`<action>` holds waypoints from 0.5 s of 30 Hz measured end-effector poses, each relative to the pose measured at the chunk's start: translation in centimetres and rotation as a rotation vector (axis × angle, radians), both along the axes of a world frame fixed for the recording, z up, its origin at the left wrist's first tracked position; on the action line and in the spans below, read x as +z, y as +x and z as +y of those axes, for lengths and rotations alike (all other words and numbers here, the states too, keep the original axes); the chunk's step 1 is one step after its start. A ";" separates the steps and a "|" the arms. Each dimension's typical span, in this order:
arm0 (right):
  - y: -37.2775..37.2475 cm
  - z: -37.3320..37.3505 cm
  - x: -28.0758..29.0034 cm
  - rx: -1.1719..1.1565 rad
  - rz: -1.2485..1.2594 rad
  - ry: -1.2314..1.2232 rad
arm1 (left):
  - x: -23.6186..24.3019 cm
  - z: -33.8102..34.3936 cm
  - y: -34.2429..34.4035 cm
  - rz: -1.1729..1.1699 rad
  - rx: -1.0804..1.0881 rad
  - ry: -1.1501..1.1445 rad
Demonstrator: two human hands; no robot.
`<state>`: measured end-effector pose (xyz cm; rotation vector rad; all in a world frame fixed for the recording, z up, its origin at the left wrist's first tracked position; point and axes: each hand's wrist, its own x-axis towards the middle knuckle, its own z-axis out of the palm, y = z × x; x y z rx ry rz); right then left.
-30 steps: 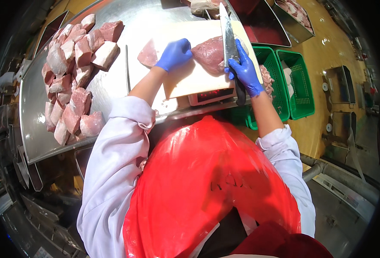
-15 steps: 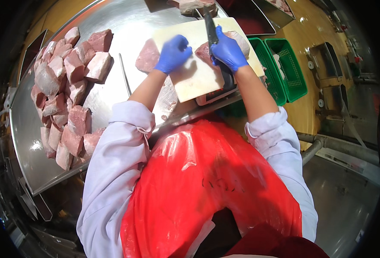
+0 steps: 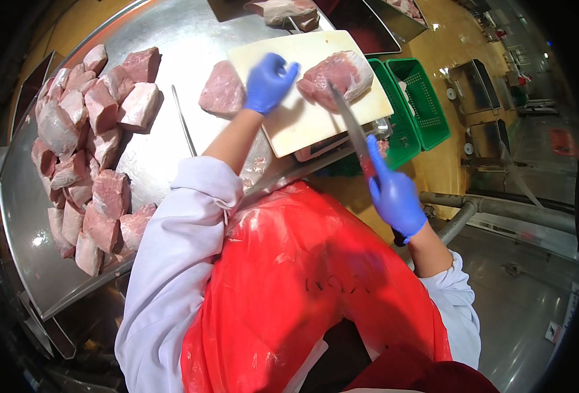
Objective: The person cuts large pieces of raw meat on a cutting board using a knife, separating fat and trimming edges. The trimmed pieces are placed into green baskets while larger portions remain on the board.
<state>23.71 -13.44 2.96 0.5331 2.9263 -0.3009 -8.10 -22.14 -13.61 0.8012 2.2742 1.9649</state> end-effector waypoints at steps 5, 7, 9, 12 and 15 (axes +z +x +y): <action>-6.2 4.9 -3.0 -0.044 0.307 -0.100 | 0.9 2.1 3.7 0.243 -0.061 -0.550; -10.9 5.4 -4.6 -0.060 0.283 -0.057 | 0.5 1.8 3.8 0.233 -0.078 -0.548; -16.1 6.1 -7.2 -0.029 0.342 -0.010 | 0.3 1.4 3.5 0.251 -0.058 -0.515; -21.2 4.1 -9.0 -0.029 0.267 0.016 | -0.4 0.8 3.4 0.292 0.008 -0.463; -20.5 1.9 -6.7 -0.029 0.074 0.024 | -0.2 0.4 3.4 0.281 0.026 -0.504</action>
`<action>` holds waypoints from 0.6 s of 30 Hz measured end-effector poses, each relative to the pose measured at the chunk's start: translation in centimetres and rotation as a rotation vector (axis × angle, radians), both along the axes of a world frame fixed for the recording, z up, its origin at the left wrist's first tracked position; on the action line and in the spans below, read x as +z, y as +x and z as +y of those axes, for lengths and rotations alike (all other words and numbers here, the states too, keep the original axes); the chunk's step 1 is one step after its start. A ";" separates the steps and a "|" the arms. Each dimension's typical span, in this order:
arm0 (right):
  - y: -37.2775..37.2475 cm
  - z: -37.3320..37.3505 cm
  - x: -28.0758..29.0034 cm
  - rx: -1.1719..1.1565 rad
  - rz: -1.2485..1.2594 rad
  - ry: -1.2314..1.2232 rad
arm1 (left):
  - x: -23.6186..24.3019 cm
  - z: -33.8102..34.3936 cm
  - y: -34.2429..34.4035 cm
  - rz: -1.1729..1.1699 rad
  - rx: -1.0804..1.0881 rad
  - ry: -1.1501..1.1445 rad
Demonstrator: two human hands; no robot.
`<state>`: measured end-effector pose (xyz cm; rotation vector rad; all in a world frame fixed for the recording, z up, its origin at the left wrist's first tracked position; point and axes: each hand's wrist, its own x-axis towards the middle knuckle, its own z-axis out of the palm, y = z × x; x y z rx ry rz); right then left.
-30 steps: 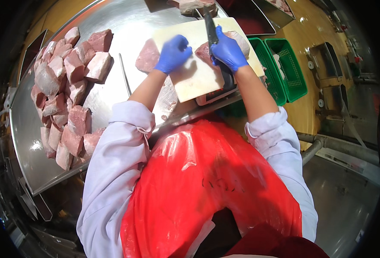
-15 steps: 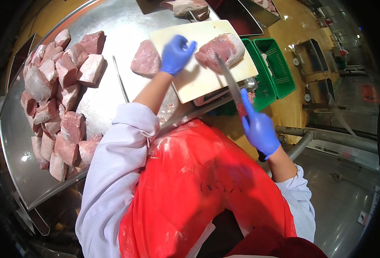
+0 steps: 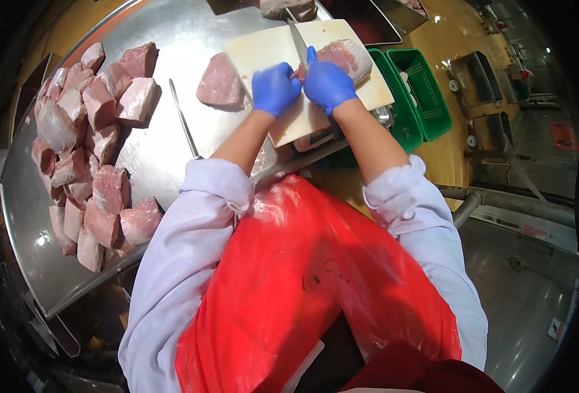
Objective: The person cuts large pieces of raw meat on a cutting board using a knife, separating fat and trimming edges. The trimmed pieces are placed into green baskets while larger portions remain on the board.
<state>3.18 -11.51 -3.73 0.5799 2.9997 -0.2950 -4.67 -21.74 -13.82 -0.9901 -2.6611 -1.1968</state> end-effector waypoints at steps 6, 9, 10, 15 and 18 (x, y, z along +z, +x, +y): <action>8.3 -2.8 2.5 0.142 -0.289 0.199 | -0.5 -0.1 0.6 0.030 0.025 0.009; 12.7 -0.9 3.1 0.249 -0.294 0.214 | -0.2 -0.4 -0.2 0.010 0.054 -0.009; 14.1 -0.1 3.2 0.288 -0.273 0.217 | 0.6 -0.8 -0.6 -0.009 0.061 -0.050; 20.2 3.6 2.6 0.316 -0.267 0.269 | 1.3 -1.5 -1.8 -0.031 0.166 -0.068; 23.7 6.5 1.9 0.321 -0.117 0.082 | 1.5 -2.6 -2.9 -0.463 0.132 0.519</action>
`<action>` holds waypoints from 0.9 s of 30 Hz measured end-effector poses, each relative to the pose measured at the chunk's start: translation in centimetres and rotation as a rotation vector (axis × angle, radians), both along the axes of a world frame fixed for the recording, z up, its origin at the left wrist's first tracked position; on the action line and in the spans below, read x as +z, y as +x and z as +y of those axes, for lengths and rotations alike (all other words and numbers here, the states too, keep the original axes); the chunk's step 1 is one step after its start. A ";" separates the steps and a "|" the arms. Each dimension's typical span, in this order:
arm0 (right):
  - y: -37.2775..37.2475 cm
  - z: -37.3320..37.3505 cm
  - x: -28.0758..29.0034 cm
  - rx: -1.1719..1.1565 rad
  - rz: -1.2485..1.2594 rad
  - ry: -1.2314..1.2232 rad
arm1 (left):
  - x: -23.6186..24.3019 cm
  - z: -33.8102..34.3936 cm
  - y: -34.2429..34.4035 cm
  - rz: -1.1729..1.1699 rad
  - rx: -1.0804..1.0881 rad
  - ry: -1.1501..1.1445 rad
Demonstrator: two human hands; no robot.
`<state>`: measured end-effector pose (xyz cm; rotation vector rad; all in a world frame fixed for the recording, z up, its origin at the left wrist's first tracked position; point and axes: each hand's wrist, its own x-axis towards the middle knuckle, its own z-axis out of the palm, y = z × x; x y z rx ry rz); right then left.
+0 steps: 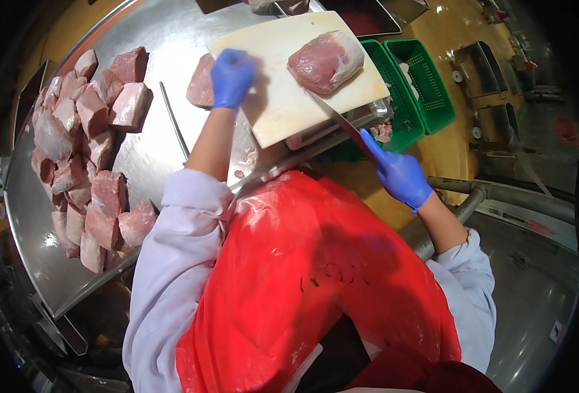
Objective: The person cuts large pieces of raw meat on a cutting board using a knife, separating fat and trimming edges. The trimmed pieces are placed into green baskets while larger portions remain on the board.
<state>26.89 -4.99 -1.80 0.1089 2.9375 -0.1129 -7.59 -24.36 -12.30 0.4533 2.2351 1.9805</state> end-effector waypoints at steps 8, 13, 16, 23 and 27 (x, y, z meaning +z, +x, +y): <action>6.7 6.6 -3.3 -0.583 0.389 -0.861 | 8.4 9.7 0.2 -0.139 -0.157 0.528; 5.9 12.0 -5.0 -0.662 0.664 -1.086 | 9.4 24.9 4.0 0.215 -0.441 -0.023; 4.8 15.0 -6.4 -0.698 0.782 -1.231 | 9.1 25.2 1.9 0.337 -0.325 -0.305; -5.3 15.1 -7.1 -0.506 0.578 -1.714 | 2.1 12.5 -1.0 0.109 -0.157 -0.512; -15.2 12.1 -8.5 -0.459 0.440 -1.911 | -2.6 9.0 1.5 0.384 -0.268 -0.515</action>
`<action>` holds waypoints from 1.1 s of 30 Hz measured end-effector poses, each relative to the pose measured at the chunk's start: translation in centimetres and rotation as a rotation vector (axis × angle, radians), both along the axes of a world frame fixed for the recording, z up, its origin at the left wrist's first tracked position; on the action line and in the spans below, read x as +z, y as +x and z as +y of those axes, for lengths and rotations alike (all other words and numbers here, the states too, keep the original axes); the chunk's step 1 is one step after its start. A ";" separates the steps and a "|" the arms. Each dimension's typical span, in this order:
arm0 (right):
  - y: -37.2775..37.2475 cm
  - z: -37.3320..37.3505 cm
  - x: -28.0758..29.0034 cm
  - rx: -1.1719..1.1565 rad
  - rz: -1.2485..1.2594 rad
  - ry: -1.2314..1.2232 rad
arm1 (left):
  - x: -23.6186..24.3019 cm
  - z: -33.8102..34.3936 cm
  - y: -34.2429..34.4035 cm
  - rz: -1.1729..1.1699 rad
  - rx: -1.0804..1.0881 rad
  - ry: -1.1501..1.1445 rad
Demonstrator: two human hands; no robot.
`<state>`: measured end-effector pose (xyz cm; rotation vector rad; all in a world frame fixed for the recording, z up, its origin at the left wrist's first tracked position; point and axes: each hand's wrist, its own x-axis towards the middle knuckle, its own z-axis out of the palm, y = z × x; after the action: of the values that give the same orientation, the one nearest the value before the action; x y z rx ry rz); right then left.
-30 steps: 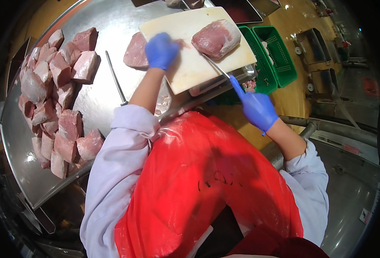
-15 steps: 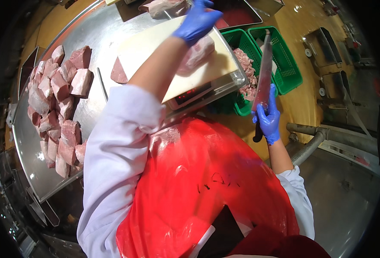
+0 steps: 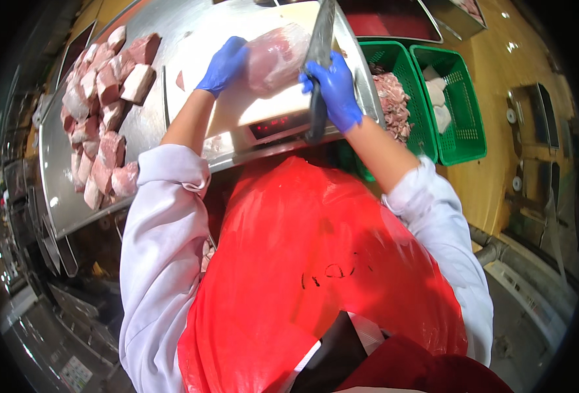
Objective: The person cuts large pieces of raw meat on a cutting board using a knife, separating fat and trimming edges. The trimmed pieces are placed into green baskets while larger portions remain on the board.
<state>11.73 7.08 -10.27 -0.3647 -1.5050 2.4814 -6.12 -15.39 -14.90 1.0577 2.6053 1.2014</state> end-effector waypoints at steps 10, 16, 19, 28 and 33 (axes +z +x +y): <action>-14.4 7.9 3.0 0.489 -0.009 0.391 | 3.6 1.1 13.3 -0.187 0.264 0.157; -5.2 1.8 3.7 0.280 0.042 0.280 | 4.9 1.6 9.4 -0.164 0.568 0.233; -4.4 1.3 0.9 0.261 -0.022 0.391 | 3.7 4.2 7.1 -0.058 0.615 0.088; -5.3 -2.3 3.0 0.133 0.130 1.380 | 1.9 2.4 6.9 -0.160 0.551 0.230; -5.1 -3.1 2.6 0.433 0.055 1.631 | 0.5 2.7 7.4 -0.126 0.541 0.371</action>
<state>6.62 3.97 -7.67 0.3566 -3.0237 0.6689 1.26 -12.71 -14.43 0.2762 2.7132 1.8432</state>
